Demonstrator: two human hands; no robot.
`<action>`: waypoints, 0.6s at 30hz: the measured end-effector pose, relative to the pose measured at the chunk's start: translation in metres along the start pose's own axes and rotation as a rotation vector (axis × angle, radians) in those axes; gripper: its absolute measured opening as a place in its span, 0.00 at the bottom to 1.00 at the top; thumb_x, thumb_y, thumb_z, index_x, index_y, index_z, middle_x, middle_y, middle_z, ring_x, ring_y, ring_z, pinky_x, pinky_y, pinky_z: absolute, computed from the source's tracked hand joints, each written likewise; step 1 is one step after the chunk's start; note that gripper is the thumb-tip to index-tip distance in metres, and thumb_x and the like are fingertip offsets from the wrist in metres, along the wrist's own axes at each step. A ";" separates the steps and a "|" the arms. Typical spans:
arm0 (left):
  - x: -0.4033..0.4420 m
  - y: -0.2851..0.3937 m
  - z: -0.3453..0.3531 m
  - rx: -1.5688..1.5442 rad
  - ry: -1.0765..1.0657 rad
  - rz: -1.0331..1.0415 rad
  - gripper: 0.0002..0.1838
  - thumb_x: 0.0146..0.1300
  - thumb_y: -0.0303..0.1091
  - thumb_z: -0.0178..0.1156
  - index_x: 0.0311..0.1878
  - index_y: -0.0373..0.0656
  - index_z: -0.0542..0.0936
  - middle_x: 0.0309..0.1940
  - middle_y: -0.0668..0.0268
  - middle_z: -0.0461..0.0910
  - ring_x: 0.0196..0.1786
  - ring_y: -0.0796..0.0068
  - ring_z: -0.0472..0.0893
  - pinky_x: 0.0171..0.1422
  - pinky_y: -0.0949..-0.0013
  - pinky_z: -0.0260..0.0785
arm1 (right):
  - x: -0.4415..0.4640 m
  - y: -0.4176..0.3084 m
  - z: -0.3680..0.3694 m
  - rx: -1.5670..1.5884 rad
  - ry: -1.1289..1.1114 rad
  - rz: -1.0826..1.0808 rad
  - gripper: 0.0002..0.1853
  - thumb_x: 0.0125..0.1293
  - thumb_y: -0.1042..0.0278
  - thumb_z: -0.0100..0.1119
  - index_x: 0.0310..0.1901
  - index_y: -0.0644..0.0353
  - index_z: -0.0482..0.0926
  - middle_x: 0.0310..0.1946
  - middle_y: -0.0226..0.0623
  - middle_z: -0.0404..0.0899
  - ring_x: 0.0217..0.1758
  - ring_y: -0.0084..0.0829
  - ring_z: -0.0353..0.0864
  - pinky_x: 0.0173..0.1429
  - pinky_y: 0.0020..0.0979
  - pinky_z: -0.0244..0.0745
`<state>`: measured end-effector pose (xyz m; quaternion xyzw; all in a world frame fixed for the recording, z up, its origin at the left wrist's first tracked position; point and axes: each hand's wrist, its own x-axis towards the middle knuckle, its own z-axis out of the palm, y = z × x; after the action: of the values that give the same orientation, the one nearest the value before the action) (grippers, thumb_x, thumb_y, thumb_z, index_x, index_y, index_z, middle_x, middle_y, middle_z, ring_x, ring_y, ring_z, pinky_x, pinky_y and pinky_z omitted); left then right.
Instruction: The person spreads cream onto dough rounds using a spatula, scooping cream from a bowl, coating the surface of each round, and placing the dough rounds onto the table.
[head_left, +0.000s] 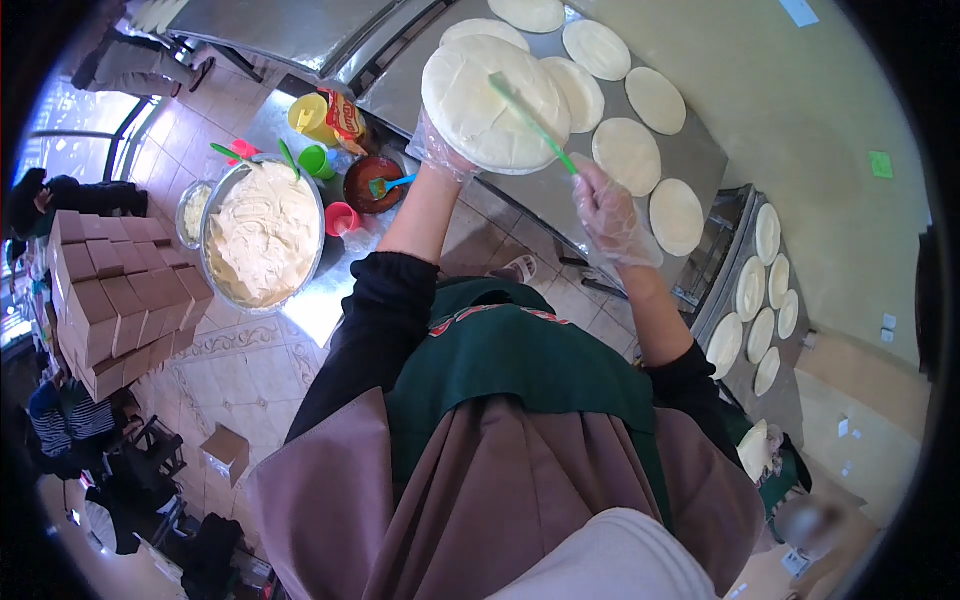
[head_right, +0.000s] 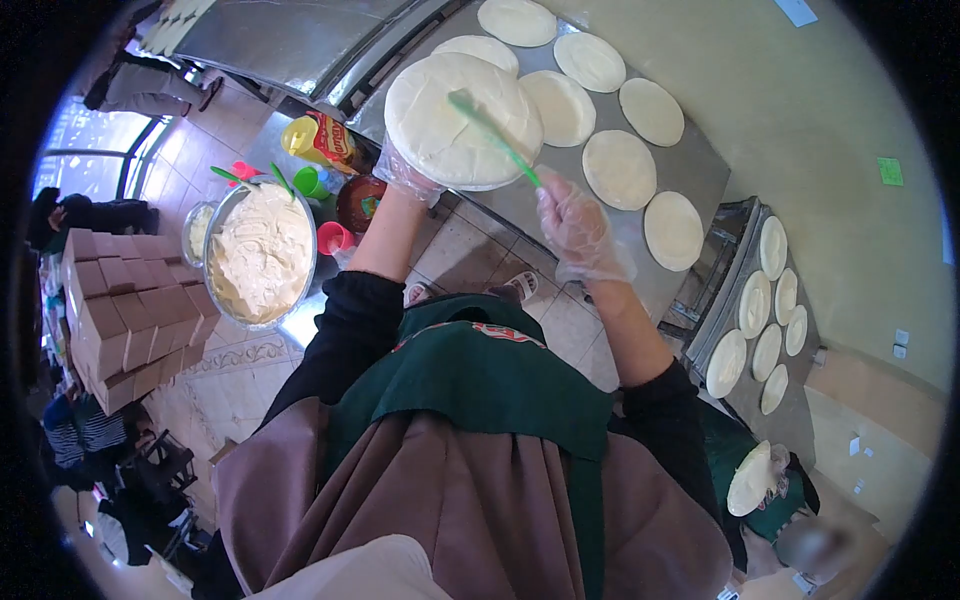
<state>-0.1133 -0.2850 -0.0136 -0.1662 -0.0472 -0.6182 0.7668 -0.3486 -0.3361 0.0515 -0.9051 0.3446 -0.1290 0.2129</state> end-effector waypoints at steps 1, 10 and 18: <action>0.001 0.000 -0.002 -0.049 -0.046 -0.025 0.28 0.68 0.52 0.42 0.64 0.44 0.68 0.60 0.56 0.72 0.60 0.54 0.73 0.63 0.47 0.67 | -0.006 -0.008 0.001 0.091 0.046 -0.108 0.14 0.63 0.73 0.53 0.51 0.55 0.75 0.31 0.46 0.79 0.32 0.47 0.80 0.35 0.40 0.74; 0.002 0.003 -0.007 0.181 0.165 0.057 0.26 0.69 0.50 0.43 0.65 0.45 0.66 0.61 0.56 0.71 0.61 0.53 0.73 0.64 0.46 0.67 | -0.011 -0.005 -0.027 0.243 0.072 -0.155 0.15 0.63 0.74 0.54 0.52 0.55 0.75 0.29 0.43 0.79 0.28 0.40 0.79 0.34 0.36 0.74; 0.019 -0.007 -0.006 0.119 0.074 0.013 0.25 0.71 0.49 0.42 0.66 0.47 0.64 0.63 0.56 0.69 0.62 0.57 0.72 0.63 0.49 0.69 | -0.005 0.027 -0.020 0.206 0.041 0.032 0.13 0.65 0.73 0.53 0.51 0.55 0.76 0.29 0.42 0.79 0.28 0.37 0.78 0.35 0.32 0.74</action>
<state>-0.1169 -0.3055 -0.0126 -0.0976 -0.0543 -0.6149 0.7806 -0.3752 -0.3571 0.0558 -0.8700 0.3482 -0.1788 0.2999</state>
